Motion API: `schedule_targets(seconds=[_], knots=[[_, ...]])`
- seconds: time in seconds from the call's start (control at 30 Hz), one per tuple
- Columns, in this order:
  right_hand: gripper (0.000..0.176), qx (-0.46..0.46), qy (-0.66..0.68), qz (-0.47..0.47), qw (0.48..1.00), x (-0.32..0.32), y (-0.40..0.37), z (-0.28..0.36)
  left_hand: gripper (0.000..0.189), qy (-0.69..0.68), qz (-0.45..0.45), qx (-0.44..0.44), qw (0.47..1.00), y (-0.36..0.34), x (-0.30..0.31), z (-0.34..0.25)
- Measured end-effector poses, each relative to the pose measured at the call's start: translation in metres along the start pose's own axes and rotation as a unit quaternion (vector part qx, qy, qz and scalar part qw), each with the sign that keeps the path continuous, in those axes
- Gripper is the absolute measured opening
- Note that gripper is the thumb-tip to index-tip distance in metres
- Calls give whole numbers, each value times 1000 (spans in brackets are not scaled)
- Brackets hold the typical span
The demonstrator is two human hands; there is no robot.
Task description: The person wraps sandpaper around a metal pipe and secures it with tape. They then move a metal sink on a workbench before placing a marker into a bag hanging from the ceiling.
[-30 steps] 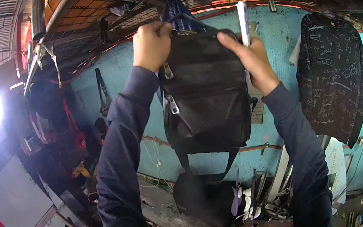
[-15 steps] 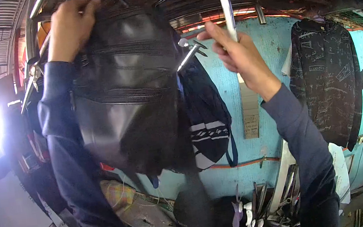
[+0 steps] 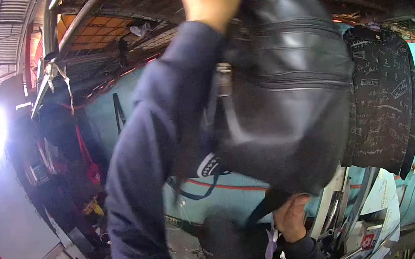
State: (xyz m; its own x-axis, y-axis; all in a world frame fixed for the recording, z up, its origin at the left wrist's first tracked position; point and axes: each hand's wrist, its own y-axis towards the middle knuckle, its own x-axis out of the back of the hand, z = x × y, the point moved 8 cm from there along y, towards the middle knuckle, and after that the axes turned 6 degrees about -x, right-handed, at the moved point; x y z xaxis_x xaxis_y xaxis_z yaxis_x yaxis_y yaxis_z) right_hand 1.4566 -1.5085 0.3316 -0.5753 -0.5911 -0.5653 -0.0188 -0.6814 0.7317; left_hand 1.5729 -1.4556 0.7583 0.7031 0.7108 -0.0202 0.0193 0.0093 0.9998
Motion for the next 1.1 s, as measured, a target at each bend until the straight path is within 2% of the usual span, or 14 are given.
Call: schedule_targets(seconds=[0.03, 0.1, 0.23, 0.33, 0.43, 0.63, 0.67, 0.7, 0.77, 0.83, 0.9, 0.97, 1.0, 1.1], knots=[[66, 30, -13, 40, 999, -16, 4, 19, 32, 3, -4, 104, 995, -5, -26, -2], [69, 14, 24, -136, 990, -11, 24, 52, 31, -95, -50, 109, 988, -14, -65, -11], [71, 84, 30, -262, 961, 33, 90, 104, 33, -56, 6, 104, 993, 7, -110, -4], [77, 27, 15, -215, 976, 60, 162, 137, 46, -109, 132, 135, 976, 53, -151, 63], [64, -57, 60, -236, 968, 128, 254, 139, 32, -246, 202, 166, 933, 14, -109, 22], [45, -131, 112, -132, 976, 140, 300, 112, 32, -242, 191, 156, 938, 36, -105, 44], [43, -150, 114, -215, 958, 106, 270, 112, 33, -233, 152, 188, 942, 40, -99, 50], [42, -153, 135, -196, 959, 82, 259, 105, 33, -236, 153, 189, 941, 51, -105, 71], [35, -159, 137, -159, 965, 67, 253, 83, 22, -245, 19, -50, 968, 88, -91, 96], [28, -237, 249, -105, 933, 21, 231, 64, 23, -218, 3, -50, 975, 89, -78, 108], [33, -236, 254, -170, 922, -22, 201, 61, 27, -158, -31, -55, 985, 89, -55, 117], [55, -259, 220, -211, 916, -33, 197, 43, 30, -99, -65, -61, 991, 92, -31, 124], [57, -239, 234, -103, 937, -44, 205, 38, 42, -80, -55, -158, 983, 102, -32, 135], [55, -239, 227, -113, 937, -72, 191, 27, 61, 120, -1, -297, 947, 116, -31, 147]])
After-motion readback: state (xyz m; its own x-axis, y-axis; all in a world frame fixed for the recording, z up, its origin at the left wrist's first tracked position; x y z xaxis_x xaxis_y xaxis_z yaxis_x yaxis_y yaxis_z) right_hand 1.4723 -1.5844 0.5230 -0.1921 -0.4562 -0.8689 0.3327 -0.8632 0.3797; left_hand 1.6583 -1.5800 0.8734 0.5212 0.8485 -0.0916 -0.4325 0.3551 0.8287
